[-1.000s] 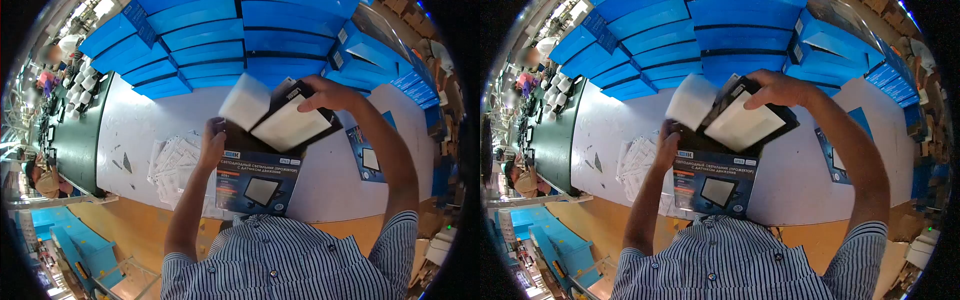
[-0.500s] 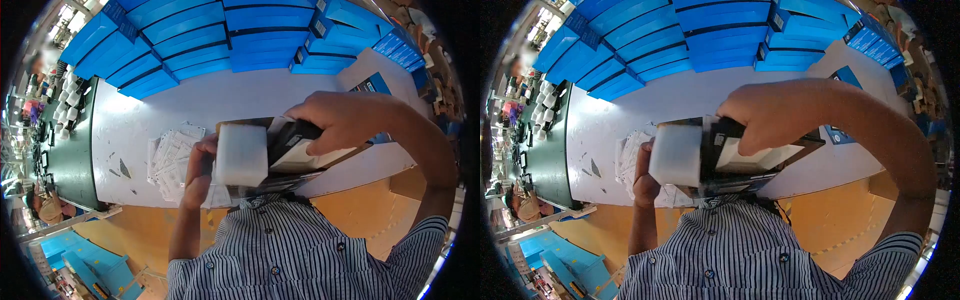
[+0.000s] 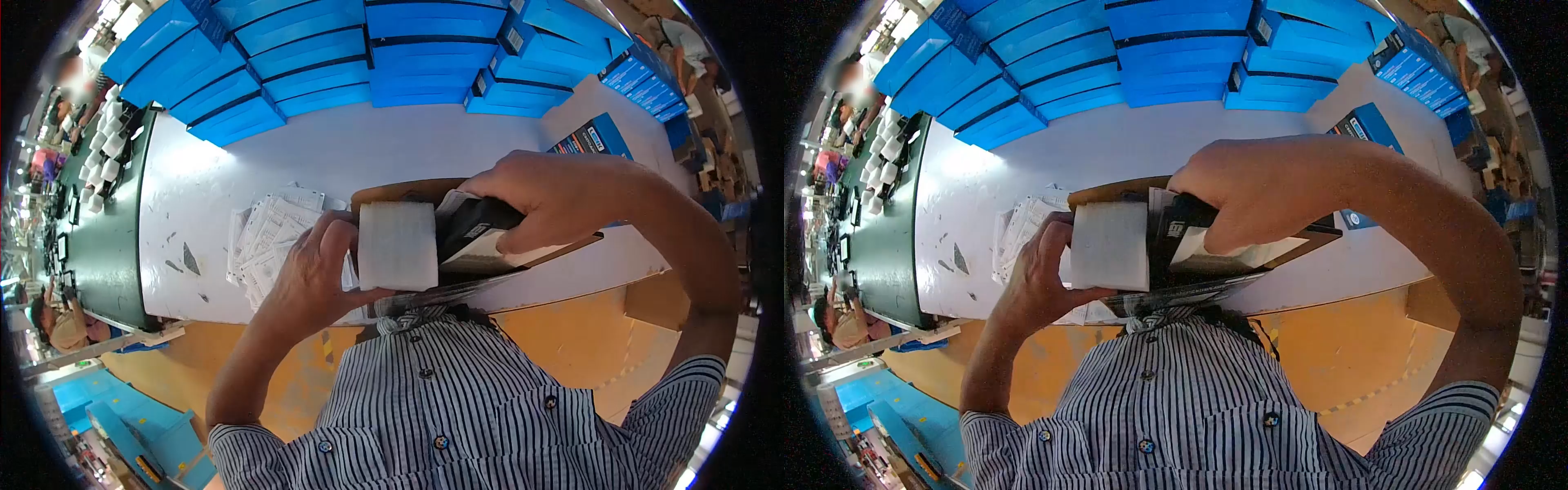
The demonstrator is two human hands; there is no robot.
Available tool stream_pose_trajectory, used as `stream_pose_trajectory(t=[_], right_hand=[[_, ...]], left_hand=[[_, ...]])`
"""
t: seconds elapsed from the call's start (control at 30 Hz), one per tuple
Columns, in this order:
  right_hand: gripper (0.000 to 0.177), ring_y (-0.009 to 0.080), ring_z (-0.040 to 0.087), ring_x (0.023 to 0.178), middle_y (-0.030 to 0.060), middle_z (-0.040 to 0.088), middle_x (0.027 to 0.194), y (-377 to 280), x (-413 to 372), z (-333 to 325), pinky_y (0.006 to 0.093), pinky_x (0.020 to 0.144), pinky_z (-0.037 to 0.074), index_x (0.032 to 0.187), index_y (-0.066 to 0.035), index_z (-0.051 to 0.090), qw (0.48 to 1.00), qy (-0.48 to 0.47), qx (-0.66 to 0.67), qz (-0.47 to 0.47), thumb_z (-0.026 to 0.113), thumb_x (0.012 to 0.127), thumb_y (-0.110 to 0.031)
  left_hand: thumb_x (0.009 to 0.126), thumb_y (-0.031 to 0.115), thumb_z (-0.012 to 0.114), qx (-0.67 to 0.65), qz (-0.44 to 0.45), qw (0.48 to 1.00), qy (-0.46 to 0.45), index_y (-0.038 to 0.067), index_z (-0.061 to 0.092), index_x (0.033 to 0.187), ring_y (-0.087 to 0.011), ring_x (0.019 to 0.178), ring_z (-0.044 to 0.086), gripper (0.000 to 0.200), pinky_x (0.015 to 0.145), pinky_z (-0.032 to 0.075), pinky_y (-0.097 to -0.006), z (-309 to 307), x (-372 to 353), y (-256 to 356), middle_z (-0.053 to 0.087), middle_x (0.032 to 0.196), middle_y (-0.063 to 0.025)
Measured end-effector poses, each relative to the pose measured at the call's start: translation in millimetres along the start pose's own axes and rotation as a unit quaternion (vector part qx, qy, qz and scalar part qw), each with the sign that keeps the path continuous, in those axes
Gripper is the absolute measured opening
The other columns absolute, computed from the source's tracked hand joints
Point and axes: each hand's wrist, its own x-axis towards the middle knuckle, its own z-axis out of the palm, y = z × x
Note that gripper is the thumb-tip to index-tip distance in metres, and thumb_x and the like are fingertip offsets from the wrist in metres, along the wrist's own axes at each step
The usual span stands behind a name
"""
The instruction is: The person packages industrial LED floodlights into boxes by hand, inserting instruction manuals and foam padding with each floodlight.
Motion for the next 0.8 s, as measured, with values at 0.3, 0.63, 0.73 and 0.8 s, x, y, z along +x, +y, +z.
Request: stream_pose_trajectory(t=[0.3, 0.63, 0.73, 0.8], right_hand=[[0.028, 0.0261, 0.059, 0.066, 0.0192, 0.061, 0.076, -13, 15, 5, 0.0391, 0.060, 0.046, 0.088, 0.007, 0.060, 0.991, -0.073, -0.098, 0.045, 0.052, 0.069, -0.012], [0.032, 0.0337, 0.058, 0.089, 0.0222, 0.059, 0.091, -9, 58, 61, 0.0417, 0.079, 0.046, 0.104, 0.005, 0.049, 0.982, -0.132, -0.135, 0.013, 0.048, 0.075, -0.009], [0.032, 0.0327, 0.058, 0.089, 0.0227, 0.059, 0.092, -13, 56, 63, 0.0415, 0.080, 0.046, 0.104, 0.005, 0.049, 0.982, -0.141, -0.120, 0.028, 0.048, 0.074, -0.005], [0.031, 0.0320, 0.059, 0.089, 0.0228, 0.059, 0.092, -16, 56, 65, 0.0412, 0.079, 0.046, 0.103, 0.004, 0.050, 0.980, -0.134, -0.148, 0.007, 0.049, 0.075, -0.006]], left_hand=[[0.060, 0.029, 0.075, 0.043, 0.006, 0.999, -0.002, 0.019, 0.048, 0.121, -0.0382, 0.109, 0.044, 0.068, 0.093, 0.034, -0.0486, -7, -11, 22, 0.037, 0.123, -0.0172], [0.057, 0.018, 0.079, -0.141, 0.025, 0.986, 0.087, 0.013, 0.021, 0.136, -0.0405, 0.123, 0.030, 0.098, 0.100, 0.030, -0.0484, 18, -55, -9, 0.022, 0.136, -0.0227], [0.046, 0.027, 0.086, -0.212, -0.042, 0.968, 0.125, 0.003, 0.009, 0.135, -0.0386, 0.125, 0.027, 0.120, 0.103, 0.028, -0.0459, 53, -73, -23, 0.023, 0.135, -0.0228], [0.044, 0.033, 0.086, -0.246, -0.098, 0.959, 0.101, 0.001, 0.011, 0.134, -0.0376, 0.125, 0.027, 0.122, 0.103, 0.027, -0.0450, 89, -80, -35, 0.024, 0.135, -0.0223]])
